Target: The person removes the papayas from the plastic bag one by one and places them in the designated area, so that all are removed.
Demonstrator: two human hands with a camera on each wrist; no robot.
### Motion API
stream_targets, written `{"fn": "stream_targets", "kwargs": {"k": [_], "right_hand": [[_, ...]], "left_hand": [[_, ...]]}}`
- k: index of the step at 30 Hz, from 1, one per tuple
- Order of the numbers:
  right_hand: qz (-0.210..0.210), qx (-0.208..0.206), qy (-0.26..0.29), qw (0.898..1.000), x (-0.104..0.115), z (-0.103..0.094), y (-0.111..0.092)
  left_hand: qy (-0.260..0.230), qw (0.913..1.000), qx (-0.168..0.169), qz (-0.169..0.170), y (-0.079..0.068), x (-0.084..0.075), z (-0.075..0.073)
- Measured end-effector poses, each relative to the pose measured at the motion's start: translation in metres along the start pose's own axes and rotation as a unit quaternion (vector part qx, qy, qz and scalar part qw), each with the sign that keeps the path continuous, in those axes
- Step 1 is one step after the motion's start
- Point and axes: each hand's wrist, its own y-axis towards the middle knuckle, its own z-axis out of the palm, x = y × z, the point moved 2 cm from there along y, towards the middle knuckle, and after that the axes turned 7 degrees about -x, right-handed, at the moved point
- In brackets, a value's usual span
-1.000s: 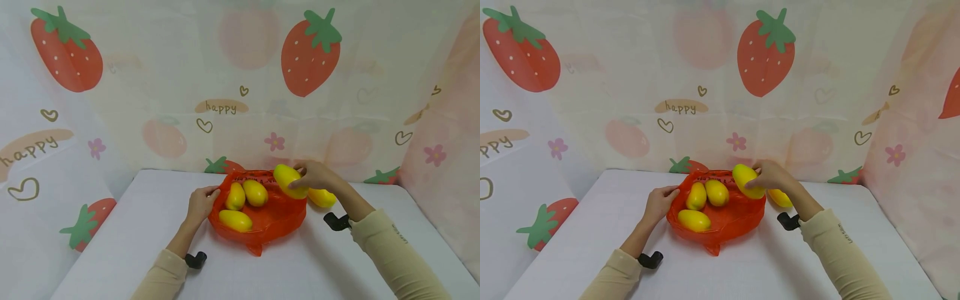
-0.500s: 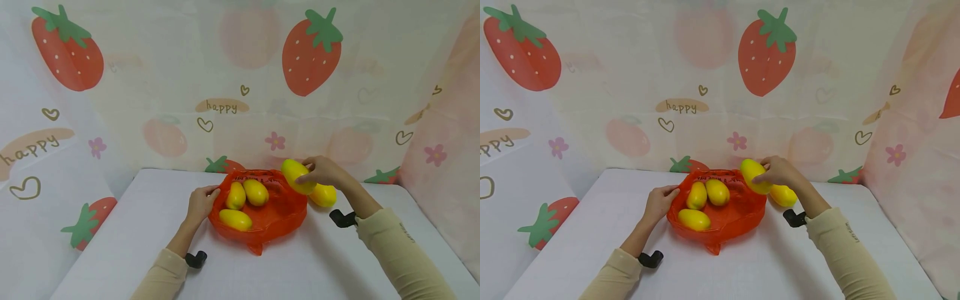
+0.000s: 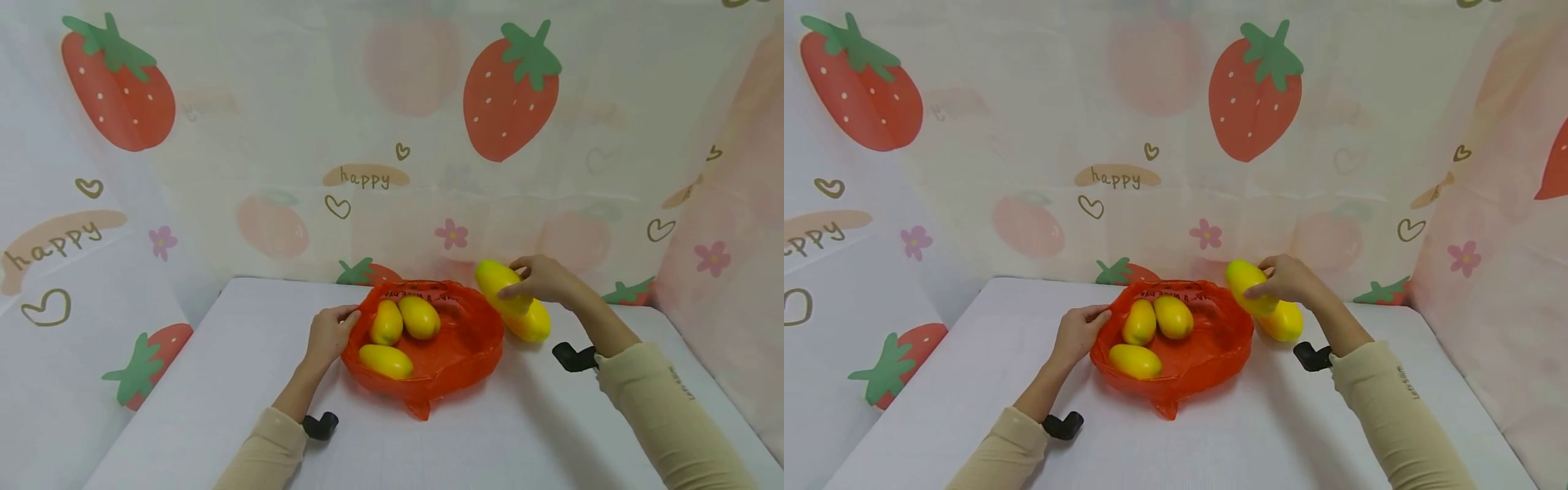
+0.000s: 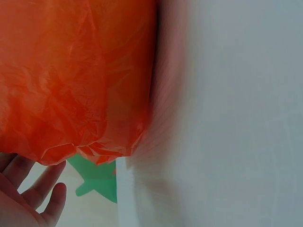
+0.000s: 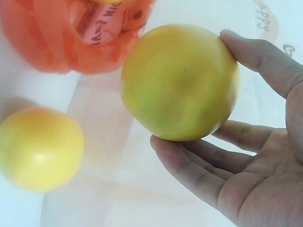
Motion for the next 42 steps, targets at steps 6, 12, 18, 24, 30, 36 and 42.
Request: {"fn": "stream_targets", "kwargs": {"k": [6, 12, 18, 24, 30, 36, 42], "right_hand": [[0.004, -0.004, 0.007, 1.0, -0.008, -0.007, -0.001], [0.014, -0.005, 0.011, 1.0, -0.018, -0.011, -0.002], [0.023, -0.008, 0.01, 1.0, -0.027, -0.014, -0.002], [0.022, -0.013, 0.003, 1.0, -0.036, -0.018, 0.0], [0.028, -0.017, 0.006, 0.999, -0.044, -0.021, 0.001], [0.022, -0.022, 0.015, 0.999, -0.059, -0.026, 0.003], [0.04, -0.024, 0.017, 0.999, -0.072, -0.027, 0.006]], "left_hand": [[0.002, 1.0, 0.002, -0.006, -0.001, 0.0, 0.0], [0.0, 1.0, 0.003, -0.009, -0.001, -0.001, 0.0], [0.002, 1.0, 0.001, -0.001, -0.002, -0.001, -0.001], [0.008, 0.9995, -0.016, 0.028, -0.001, -0.001, -0.001], [0.013, 0.9995, -0.014, 0.024, 0.0, 0.001, 0.002], [0.009, 0.9995, -0.014, 0.026, 0.001, -0.002, 0.001], [0.008, 0.9996, -0.012, 0.023, 0.0, -0.003, 0.002]]}}
